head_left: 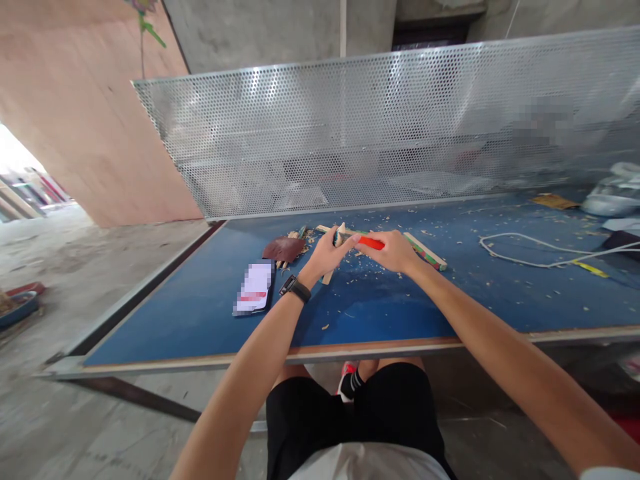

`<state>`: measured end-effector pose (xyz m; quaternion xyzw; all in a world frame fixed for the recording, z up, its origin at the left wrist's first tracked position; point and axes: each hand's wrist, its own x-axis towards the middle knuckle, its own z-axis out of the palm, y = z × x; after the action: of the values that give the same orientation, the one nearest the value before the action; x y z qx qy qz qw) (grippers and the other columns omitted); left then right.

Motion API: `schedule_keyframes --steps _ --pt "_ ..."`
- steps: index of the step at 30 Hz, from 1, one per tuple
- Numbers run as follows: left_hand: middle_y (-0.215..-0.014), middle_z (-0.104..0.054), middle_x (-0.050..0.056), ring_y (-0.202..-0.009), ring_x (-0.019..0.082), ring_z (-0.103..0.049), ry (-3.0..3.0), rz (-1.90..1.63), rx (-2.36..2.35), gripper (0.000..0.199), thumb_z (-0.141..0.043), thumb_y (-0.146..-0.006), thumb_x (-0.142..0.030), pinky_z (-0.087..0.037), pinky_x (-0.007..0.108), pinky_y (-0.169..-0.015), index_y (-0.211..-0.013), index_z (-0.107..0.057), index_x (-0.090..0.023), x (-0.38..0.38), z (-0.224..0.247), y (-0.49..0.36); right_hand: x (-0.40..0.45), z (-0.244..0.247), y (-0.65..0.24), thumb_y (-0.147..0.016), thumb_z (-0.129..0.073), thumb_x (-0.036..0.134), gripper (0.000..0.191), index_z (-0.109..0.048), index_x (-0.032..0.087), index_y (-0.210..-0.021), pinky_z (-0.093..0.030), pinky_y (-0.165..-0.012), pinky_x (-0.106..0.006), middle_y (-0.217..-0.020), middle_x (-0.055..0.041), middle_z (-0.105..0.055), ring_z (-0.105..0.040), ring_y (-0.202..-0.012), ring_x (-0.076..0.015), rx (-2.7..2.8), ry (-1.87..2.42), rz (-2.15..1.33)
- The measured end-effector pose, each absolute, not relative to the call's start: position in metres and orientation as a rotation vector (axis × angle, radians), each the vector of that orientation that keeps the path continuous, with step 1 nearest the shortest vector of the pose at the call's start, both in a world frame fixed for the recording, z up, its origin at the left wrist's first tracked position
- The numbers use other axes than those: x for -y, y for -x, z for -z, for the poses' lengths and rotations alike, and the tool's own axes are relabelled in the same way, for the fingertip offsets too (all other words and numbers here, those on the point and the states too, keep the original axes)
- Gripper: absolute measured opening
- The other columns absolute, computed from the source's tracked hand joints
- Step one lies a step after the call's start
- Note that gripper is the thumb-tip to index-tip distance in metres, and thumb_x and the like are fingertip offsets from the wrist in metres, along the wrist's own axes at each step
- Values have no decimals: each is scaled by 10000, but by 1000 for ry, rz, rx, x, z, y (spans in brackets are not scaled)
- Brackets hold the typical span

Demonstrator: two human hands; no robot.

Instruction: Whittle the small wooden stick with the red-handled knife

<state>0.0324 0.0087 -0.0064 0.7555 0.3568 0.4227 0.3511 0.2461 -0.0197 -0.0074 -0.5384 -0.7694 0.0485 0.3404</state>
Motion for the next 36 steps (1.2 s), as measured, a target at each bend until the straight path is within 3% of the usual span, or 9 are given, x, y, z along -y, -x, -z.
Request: schedule_keyframes --steps 4,9,14,23,27,32,36 --pt "-636 -478 -50 -573 108 -466 -2044 -1162 -973 525 -667 -921 -700 -359 263 -537 -828 -465 -224 -12 4 -32 23 7 -240 -948 -588 728 522 -862 295 -1047 -389 -629 -341 -862 -73 -812 -726 -784 -279 1967 1456 11" --pt "-632 -491 -55 -488 92 -449 -1975 -1140 -1026 506 -662 -931 -688 -348 264 -486 -843 -470 -228 -13 5 -32 26 9 -234 -955 -540 766 584 -855 278 -1019 -348 -593 -341 -795 -93 -795 -722 -730 -291 1913 1530 300" --pt "-609 -491 -49 -445 94 -441 -1933 -1116 -1038 506 -681 -919 -695 -341 268 -447 -847 -492 -231 -10 4 -34 26 10 -232 -968 -498 786 615 -842 276 -985 -322 -580 -330 -760 -85 -778 -694 -683 -268 1902 1528 365" --pt "-615 -428 -54 -508 95 -420 -1855 -1202 -1037 536 -701 -902 -696 -342 265 -498 -800 -453 -232 -5 3 -41 23 7 -237 -965 -503 801 629 -760 249 -808 -331 -589 -328 -693 -61 -721 -636 -651 -234 1916 1407 47" --pt "-622 -420 -58 -575 106 -418 -1929 -1189 -1004 515 -705 -904 -658 -346 263 -553 -787 -446 -228 -9 6 -36 20 8 -244 -959 -538 794 625 -805 235 -876 -368 -612 -325 -715 -44 -728 -613 -645 -206 1992 1318 -174" --pt "-666 -466 -44 -632 116 -416 -2028 -1176 -1000 511 -645 -930 -680 -331 275 -597 -789 -471 -220 -14 9 -35 15 11 -247 -971 -557 748 585 -849 250 -1060 -391 -636 -332 -739 -36 -743 -637 -680 -218 2030 1298 -212" --pt "-695 -482 -36 -650 115 -407 -2082 -1248 -1056 514 -642 -941 -659 -327 282 -620 -765 -449 -216 -12 5 -35 17 11 -243 -967 -552 758 578 -848 262 -985 -373 -615 -334 -768 -55 -764 -655 -689 -233 1984 1368 -124"
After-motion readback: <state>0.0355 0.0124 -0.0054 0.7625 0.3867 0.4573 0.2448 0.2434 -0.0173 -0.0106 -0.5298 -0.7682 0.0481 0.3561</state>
